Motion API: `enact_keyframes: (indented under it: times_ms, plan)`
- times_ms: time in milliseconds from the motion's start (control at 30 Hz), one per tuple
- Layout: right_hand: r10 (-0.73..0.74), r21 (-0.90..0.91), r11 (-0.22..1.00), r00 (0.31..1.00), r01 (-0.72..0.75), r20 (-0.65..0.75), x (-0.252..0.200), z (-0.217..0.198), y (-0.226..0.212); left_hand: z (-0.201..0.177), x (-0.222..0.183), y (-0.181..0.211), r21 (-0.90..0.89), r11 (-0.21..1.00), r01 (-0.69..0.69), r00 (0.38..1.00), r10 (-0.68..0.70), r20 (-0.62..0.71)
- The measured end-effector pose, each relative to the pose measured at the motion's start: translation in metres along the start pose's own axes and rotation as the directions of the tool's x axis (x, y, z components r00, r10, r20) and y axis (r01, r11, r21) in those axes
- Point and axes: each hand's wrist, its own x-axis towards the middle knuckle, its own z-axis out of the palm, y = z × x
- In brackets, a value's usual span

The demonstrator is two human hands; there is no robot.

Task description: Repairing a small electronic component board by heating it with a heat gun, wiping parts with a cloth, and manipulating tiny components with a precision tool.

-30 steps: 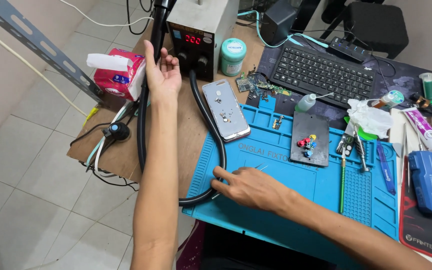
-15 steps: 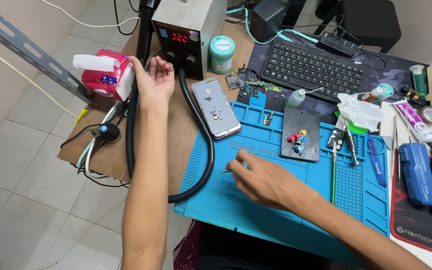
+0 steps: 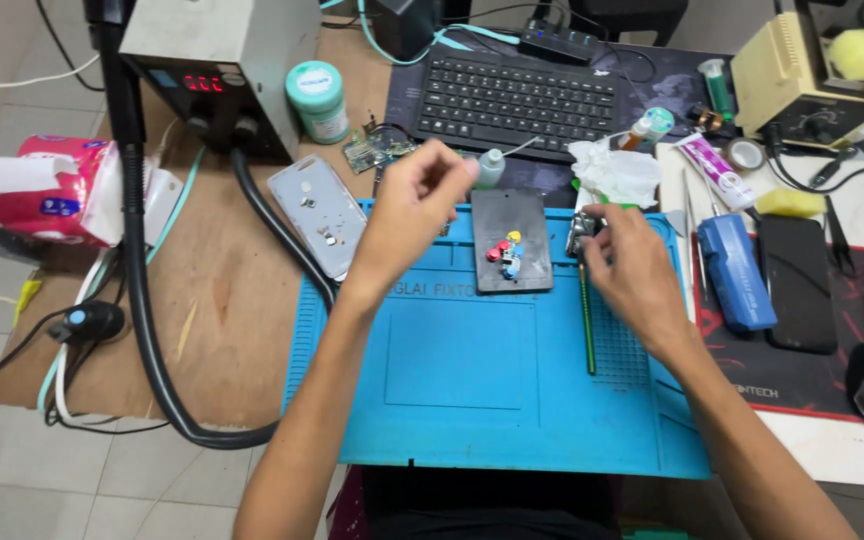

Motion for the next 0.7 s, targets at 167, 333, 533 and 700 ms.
enact_keyframes:
  times_ms: [167,333,533,700]
  plan:
    - [-0.031,-0.024,0.999,0.999,0.030,-0.019,-0.015,-0.005,-0.006,0.027,0.002,-0.013,0.439,0.897,0.045,0.980,-0.125,0.157]
    - [-0.232,-0.282,0.938,0.969,0.200,-0.086,-0.032,0.005,-0.010,0.037,0.010,-0.033,0.670,0.741,-0.045,0.989,-0.063,0.135]
    - [-0.301,-0.391,0.874,0.953,0.287,0.028,-0.054,0.013,-0.027,0.042,0.012,-0.040,0.644,0.764,-0.051,0.980,-0.086,0.180]
    - [-0.302,-0.390,0.867,0.950,0.310,0.084,-0.048,0.020,-0.021,0.044,0.012,-0.044,0.714,0.690,-0.115,0.978,-0.046,0.202]
